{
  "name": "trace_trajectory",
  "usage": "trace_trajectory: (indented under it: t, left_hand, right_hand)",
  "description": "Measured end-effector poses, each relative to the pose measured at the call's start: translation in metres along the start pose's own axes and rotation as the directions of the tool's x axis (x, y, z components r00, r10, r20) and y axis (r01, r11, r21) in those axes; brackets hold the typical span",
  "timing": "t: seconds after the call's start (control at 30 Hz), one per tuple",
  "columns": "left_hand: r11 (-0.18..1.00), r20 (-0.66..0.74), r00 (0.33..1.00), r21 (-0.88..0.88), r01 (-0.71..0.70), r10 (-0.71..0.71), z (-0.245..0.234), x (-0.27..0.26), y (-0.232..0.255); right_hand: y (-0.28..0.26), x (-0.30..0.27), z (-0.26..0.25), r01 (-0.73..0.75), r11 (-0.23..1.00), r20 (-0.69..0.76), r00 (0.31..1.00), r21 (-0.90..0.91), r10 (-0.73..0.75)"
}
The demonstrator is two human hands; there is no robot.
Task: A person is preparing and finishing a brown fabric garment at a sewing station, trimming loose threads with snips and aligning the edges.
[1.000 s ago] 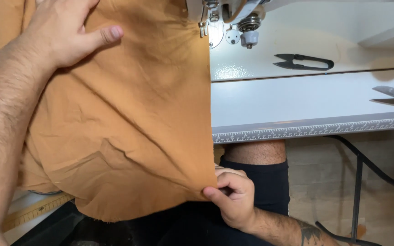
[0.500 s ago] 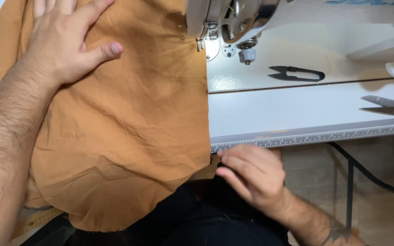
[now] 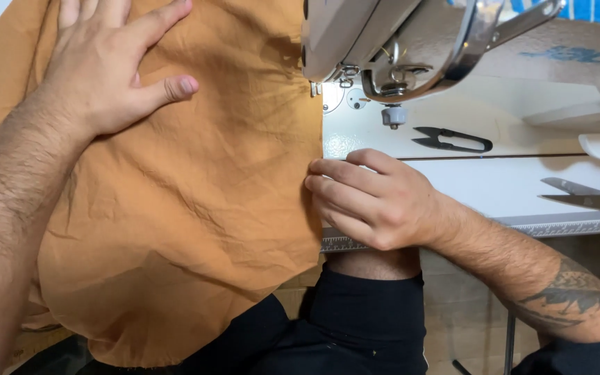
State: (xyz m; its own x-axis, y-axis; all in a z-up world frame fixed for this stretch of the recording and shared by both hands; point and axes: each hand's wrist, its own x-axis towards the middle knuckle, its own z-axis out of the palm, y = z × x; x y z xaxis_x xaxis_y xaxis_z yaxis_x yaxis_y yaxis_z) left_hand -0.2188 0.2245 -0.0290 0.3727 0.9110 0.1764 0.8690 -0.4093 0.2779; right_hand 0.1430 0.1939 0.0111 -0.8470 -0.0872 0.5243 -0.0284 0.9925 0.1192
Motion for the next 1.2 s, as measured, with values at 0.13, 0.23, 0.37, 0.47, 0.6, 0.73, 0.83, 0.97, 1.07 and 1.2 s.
trace_trajectory:
  t: [0.13,0.23,0.37,0.47,0.6,0.73,0.83,0.97,1.07,1.2]
  left_hand:
    - [1.000,0.007,1.000,-0.021,-0.004,0.004,-0.001,0.000,0.001]
    - [0.997,-0.011,0.999,0.066,-0.030,0.031,0.003,-0.001,-0.005]
    - [0.999,-0.008,0.999,0.009,-0.039,0.039,-0.001,0.001,-0.001]
    - [1.000,-0.009,1.000,0.006,-0.027,0.027,-0.005,0.002,0.003]
    - [0.996,0.123,0.992,-0.084,0.032,-0.022,-0.015,0.012,0.006]
    - [0.999,0.134,0.991,-0.043,-0.006,0.012,-0.014,0.012,0.004]
    - [0.998,0.127,0.992,-0.063,-0.001,0.009,-0.013,0.010,0.006]
    - [1.000,0.107,0.994,-0.027,0.014,-0.011,-0.012,0.011,0.014]
    - [1.000,0.114,0.993,0.014,0.024,-0.025,-0.012,0.011,0.020]
    - [0.998,0.117,0.993,0.051,0.025,-0.031,-0.012,0.012,0.023]
  right_hand:
    - [-0.001,-0.003,-0.001,-0.013,1.000,-0.050,0.999,0.020,0.014]
    - [-0.003,-0.007,0.002,-0.024,0.999,-0.050,0.999,-0.024,0.022]
    - [-0.001,-0.007,0.000,-0.028,1.000,-0.038,0.999,0.001,0.028]
    - [0.001,-0.005,-0.002,-0.007,1.000,-0.062,0.998,0.020,0.008]
    - [0.001,-0.012,0.003,-0.049,0.999,-0.065,0.997,0.014,0.050]
    - [0.000,-0.012,0.002,-0.047,0.998,-0.075,0.996,0.035,0.049]
    - [0.000,-0.015,0.005,-0.058,0.998,-0.084,0.995,0.030,0.061]
    - [0.002,-0.016,0.006,-0.055,0.998,-0.088,0.995,0.019,0.057]
    - [0.000,-0.019,0.007,-0.043,0.999,-0.076,0.996,0.013,0.044]
    - [0.000,-0.017,0.007,-0.047,0.999,-0.070,0.996,-0.007,0.046]
